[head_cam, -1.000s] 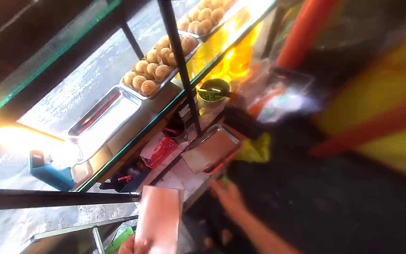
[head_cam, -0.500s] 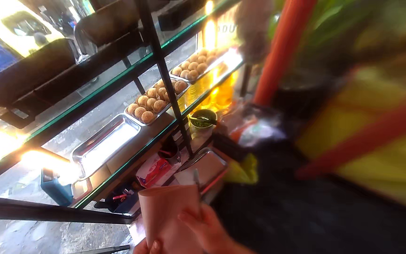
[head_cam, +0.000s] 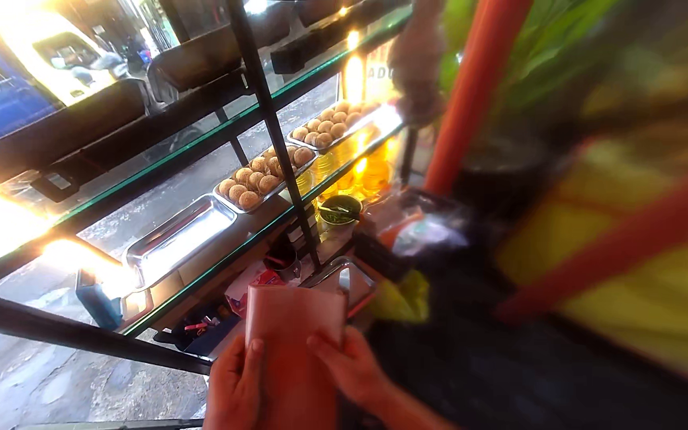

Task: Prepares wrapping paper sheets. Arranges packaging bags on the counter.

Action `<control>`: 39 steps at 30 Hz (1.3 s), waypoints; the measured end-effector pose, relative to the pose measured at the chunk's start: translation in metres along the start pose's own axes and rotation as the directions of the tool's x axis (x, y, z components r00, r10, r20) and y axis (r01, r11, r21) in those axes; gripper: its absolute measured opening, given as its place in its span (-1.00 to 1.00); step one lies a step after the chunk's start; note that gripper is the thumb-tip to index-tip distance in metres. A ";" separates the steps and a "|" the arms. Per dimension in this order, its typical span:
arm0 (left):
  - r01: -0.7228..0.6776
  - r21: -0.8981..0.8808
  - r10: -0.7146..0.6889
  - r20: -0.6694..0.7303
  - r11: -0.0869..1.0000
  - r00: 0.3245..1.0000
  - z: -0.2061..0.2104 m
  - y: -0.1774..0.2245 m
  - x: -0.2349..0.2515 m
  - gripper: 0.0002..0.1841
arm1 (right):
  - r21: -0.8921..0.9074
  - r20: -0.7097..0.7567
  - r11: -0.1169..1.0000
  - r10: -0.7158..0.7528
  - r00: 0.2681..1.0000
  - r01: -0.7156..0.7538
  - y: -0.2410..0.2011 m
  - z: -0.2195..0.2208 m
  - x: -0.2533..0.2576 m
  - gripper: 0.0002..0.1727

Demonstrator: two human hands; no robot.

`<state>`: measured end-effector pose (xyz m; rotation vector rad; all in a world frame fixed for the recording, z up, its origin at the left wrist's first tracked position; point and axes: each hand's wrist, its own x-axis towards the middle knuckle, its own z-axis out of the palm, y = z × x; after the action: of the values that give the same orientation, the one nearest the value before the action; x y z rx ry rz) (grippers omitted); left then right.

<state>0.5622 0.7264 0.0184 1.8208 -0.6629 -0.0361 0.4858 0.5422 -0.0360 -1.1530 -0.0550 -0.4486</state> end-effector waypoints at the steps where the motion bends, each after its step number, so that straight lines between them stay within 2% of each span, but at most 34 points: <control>1: -0.006 -0.003 0.006 -0.012 1.000 1.000 0.001 0.000 0.001 -0.70 | 0.006 0.005 1.000 -0.003 1.000 0.003 -0.001 -0.001 0.000 -0.84; 8: 0.005 0.059 -0.009 0.064 0.998 0.998 -0.009 -0.009 0.013 -0.67 | 0.019 -0.026 0.992 0.124 0.992 -0.124 0.001 -0.012 -0.004 -0.81; 10: -0.001 0.159 -0.010 0.072 0.987 0.997 -0.023 -0.012 0.020 -0.67 | -0.150 -0.101 0.982 0.104 0.989 -0.118 -0.001 -0.031 -0.002 -0.76; 12: -0.028 0.305 -0.014 0.134 0.952 0.991 -0.040 -0.015 0.028 -0.66 | -0.435 -0.128 0.900 -0.070 0.989 0.007 -0.016 -0.054 0.008 -0.77; 13: -0.064 0.383 -0.011 0.190 0.921 0.982 -0.047 -0.015 0.031 -0.66 | -0.550 -0.082 0.828 -0.182 0.980 0.108 -0.028 -0.059 0.018 -0.74; 15: -0.150 0.499 -0.030 0.334 0.854 0.942 -0.053 -0.011 0.035 -0.64 | -0.689 0.140 0.657 -0.295 0.945 0.307 -0.058 -0.050 0.038 -0.63; 16: -0.196 0.528 -0.048 0.413 0.826 0.910 -0.051 -0.005 0.036 -0.64 | -0.730 0.278 0.561 -0.279 0.919 0.391 -0.073 -0.036 0.048 -0.61; 18: -0.307 0.534 -0.038 0.539 0.788 0.841 -0.044 0.008 0.040 -0.66 | -0.770 0.510 0.373 -0.128 0.851 0.518 -0.093 -0.004 0.062 -0.58; 19: -0.356 0.526 -0.022 0.582 0.773 0.813 -0.041 0.014 0.040 -0.67 | -0.766 0.582 0.310 -0.039 0.812 0.563 -0.096 0.009 0.066 -0.64; 20: -0.383 0.520 -0.023 0.614 0.763 0.789 -0.040 0.019 0.041 -0.68 | -0.749 0.628 0.303 0.039 0.777 0.589 -0.096 0.017 0.068 -0.75; 22: -0.422 0.526 -0.034 0.654 0.738 0.756 -0.043 0.024 0.042 -0.66 | -0.700 0.669 0.440 0.129 0.732 0.563 -0.089 0.021 0.072 -0.88; 24: -0.431 0.526 -0.050 0.674 0.733 0.737 -0.048 0.025 0.038 -0.62 | -0.675 0.688 0.528 0.197 0.699 0.516 -0.086 0.019 0.075 -0.89; 27: -0.388 0.558 -0.126 0.673 0.733 0.729 -0.053 0.027 0.026 -0.63 | -0.651 0.732 0.531 0.249 0.634 0.543 -0.079 0.027 0.072 -0.85; 31: -0.353 0.522 -0.123 0.675 0.776 0.727 -0.065 0.022 0.017 -0.59 | -0.517 0.823 0.630 0.181 0.538 0.579 -0.065 0.028 0.077 -0.90; 34: -0.326 0.483 -0.086 0.652 0.813 0.753 -0.096 0.007 0.010 -0.57 | -0.531 0.791 0.689 0.193 0.581 0.494 -0.066 0.012 0.087 -0.93; 37: -0.187 0.479 -0.157 0.591 0.857 0.791 -0.132 -0.008 -0.001 -0.59 | -0.581 0.702 0.741 0.249 0.667 0.336 -0.065 -0.005 0.097 -0.89; 39: -0.120 0.448 -0.181 0.573 0.886 0.799 -0.144 -0.014 -0.005 -0.60 | -0.588 0.665 0.779 0.312 0.679 0.219 -0.061 -0.003 0.100 -0.85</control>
<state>0.6128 0.8566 0.0561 2.3078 -1.1696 -0.5495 0.5533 0.4884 0.0429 -1.9641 -0.6328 0.1205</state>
